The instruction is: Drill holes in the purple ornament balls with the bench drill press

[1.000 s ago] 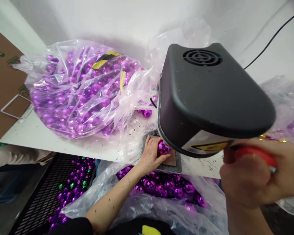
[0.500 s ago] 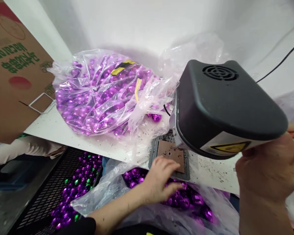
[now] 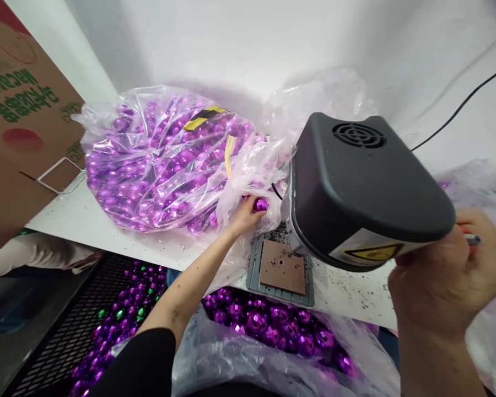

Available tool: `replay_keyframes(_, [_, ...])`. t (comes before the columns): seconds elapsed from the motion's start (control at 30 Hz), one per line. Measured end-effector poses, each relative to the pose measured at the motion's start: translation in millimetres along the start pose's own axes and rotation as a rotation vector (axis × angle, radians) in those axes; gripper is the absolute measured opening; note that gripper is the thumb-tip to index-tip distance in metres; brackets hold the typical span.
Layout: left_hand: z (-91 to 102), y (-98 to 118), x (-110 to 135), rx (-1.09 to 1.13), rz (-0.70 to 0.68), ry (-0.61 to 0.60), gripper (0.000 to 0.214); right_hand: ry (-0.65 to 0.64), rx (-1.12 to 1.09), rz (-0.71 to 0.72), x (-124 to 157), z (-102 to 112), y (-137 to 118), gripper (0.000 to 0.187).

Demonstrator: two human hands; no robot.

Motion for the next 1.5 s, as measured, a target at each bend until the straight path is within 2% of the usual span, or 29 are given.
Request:
replay_keyframes(0.07, [5.0, -3.1, 25.5, 0.308, 0.096, -0.046, 0.054, 0.011, -0.022, 0.006, -0.6, 0.4, -0.7, 0.025])
replay_keyframes(0.17, [4.3, 5.0, 67.0, 0.671, 0.219, -0.141, 0.058, 0.039, -0.035, 0.034, -1.4, 1.5, -3.2, 0.025])
replay_keyframes(0.23, [-1.0, 11.7, 90.2, 0.795, 0.288, -0.181, 0.056, 0.045, -0.019, 0.052, -1.8, 0.9, -4.7, 0.026])
replay_keyframes(0.3, [-10.9, 17.2, 107.1, 0.818, 0.336, -0.220, 0.057, 0.032, 0.000, 0.055, -2.2, -1.3, -5.2, 0.027])
replay_keyframes(0.37, [-18.5, 23.1, 115.6, 0.731, 0.320, -0.229, 0.057, 0.010, 0.001, 0.023, -3.1, -3.6, -2.6, 0.028])
replay_keyframes(0.53, [-31.7, 45.6, 117.8, 0.313, 0.146, -0.244, 0.055, -0.023, -0.037, -0.071, -5.4, -4.8, 5.9, 0.035])
replay_keyframes(0.63, [-40.3, 58.2, 116.3, 0.073, 0.037, -0.280, 0.050, -0.047, -0.056, -0.070, -6.1, -6.2, 5.8, 0.039])
replay_keyframes(0.83, [-50.0, 72.1, 112.5, -0.246, -0.140, -0.244, 0.049, -0.048, -0.084, -0.026, -5.4, -6.9, 3.0, 0.045])
replay_keyframes(0.97, [-60.4, 69.6, 111.5, -0.296, -0.142, -0.200, 0.050, -0.040, -0.074, -0.020, -4.8, -6.4, 3.9, 0.044])
replay_keyframes(1.13, [-66.2, 63.4, 110.8, -0.299, -0.118, -0.081, 0.046, -0.059, -0.112, -0.028, -6.1, -7.0, 6.2, 0.041])
replay_keyframes(1.23, [-70.3, 62.5, 111.4, -0.260, -0.126, -0.088, 0.046, -0.065, -0.103, 0.007, -3.6, -7.1, 4.1, 0.039])
replay_keyframes(1.33, [-72.8, 61.1, 111.8, -0.224, -0.116, -0.120, 0.042, 0.010, -0.043, 0.117, 8.4, 1.1, -3.6, 0.033])
replay_keyframes(1.4, [-74.7, 59.6, 112.1, -0.212, -0.101, -0.145, 0.037, 0.077, -0.017, 0.228, 23.1, 10.2, -9.6, 0.022])
replay_keyframes(1.47, [-76.5, 58.2, 112.5, -0.201, -0.087, -0.164, 0.037, 0.063, -0.034, 0.352, 41.2, 15.4, -13.6, 0.014])
replay_keyframes(1.5, [-76.9, 57.7, 112.7, -0.195, -0.082, -0.168, 0.038, 0.025, -0.041, 0.391, 49.5, 15.9, -12.5, 0.017])
Point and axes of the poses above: each hand's wrist, its own x-axis away from the middle knuckle, its own z-axis out of the back of the hand, y = z × x, the point moved 10 cm from there along -x, towards the middle knuckle, and after that the axes turned 9 degrees about -z, right-handed, at the moved point
